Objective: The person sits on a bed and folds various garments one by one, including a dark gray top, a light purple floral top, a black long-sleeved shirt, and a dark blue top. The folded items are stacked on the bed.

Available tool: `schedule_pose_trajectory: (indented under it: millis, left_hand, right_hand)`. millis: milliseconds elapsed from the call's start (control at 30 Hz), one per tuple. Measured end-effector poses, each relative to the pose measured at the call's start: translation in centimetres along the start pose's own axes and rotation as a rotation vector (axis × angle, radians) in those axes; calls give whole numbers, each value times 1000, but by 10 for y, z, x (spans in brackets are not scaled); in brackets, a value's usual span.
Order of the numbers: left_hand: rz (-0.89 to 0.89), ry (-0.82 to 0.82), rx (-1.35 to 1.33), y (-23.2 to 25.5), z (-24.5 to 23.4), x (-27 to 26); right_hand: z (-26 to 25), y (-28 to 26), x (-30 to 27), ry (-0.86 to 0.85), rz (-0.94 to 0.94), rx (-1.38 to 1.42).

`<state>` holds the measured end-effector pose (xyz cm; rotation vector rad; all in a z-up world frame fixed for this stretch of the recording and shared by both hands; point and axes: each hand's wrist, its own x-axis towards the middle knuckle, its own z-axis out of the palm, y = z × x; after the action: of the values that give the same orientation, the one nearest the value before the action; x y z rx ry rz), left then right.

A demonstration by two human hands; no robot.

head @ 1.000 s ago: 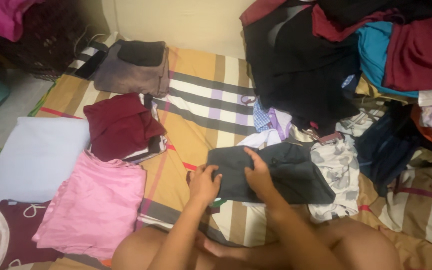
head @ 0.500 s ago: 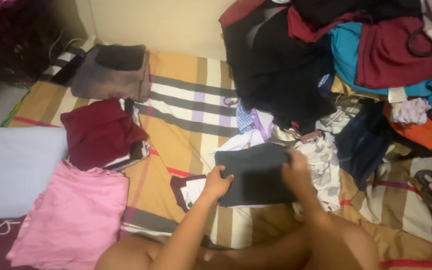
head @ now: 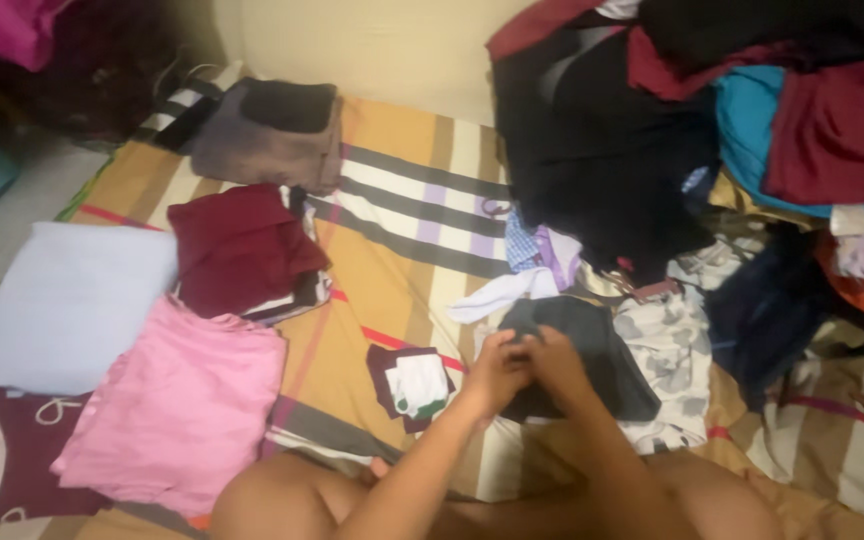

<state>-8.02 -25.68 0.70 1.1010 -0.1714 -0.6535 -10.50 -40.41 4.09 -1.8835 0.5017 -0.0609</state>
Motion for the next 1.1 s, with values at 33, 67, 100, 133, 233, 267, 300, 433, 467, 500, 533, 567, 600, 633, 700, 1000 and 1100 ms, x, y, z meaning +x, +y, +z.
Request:
schedule_pose_trajectory:
  millis: [33,67,100,133,233,267,300,433,467,500,533,567,600,633,700,1000,1100]
  left_hand:
    - [-82,0,-39,0,-2,-1]
    - [-165,-2,-79,2,-5,-4]
    - [-247,-6,-121,5,-8,-7]
    - [-394,-120,-179,9,-11,-12]
    - [-671,-444,-357,32,-17,-31]
    - [-653,-538,-420,42,-12,-37]
    - [-634,-632,-481,54,-8,-43]
    - [-76,-351,-611,129,-10,-47]
    - [-142,16,-620,152,-18,-41]
    - [-83,-27,-702,175,-39,-41]
    - [-23,-71,-783,200,-69,-46]
    - [39,-113,-863,223,-99,-53]
    - [102,-155,-941,239,-121,-58]
    - [134,-4,-773,253,-139,-62]
    - [192,294,-427,276,-176,-73]
    - [213,482,208,392,-293,-42]
    - [313,231,42,432,-337,-24]
  right_hand:
    - [-6,5,6,37,9,-116]
    - [-12,6,10,75,17,-231]
    - [-20,4,11,130,15,-227]
    - [-29,-3,10,176,-12,-170]
    - [-43,-50,-2,165,-110,289]
    - [-45,-73,-7,77,-146,490]
    - [-46,-95,-14,-37,-185,692]
    - [-11,-153,-36,-284,-193,1041]
    - [8,-156,-41,-239,-95,1044]
    - [26,-155,-45,-222,-13,1067]
    - [45,-151,-50,-295,55,1119]
    - [65,-145,-53,-372,123,1156]
    - [81,-140,-56,-451,179,1175]
    - [101,-138,-54,-534,225,1191]
    - [136,-144,-43,-663,266,1197]
    - [252,-292,35,-467,18,859]
    - [282,-316,57,-450,-66,882]
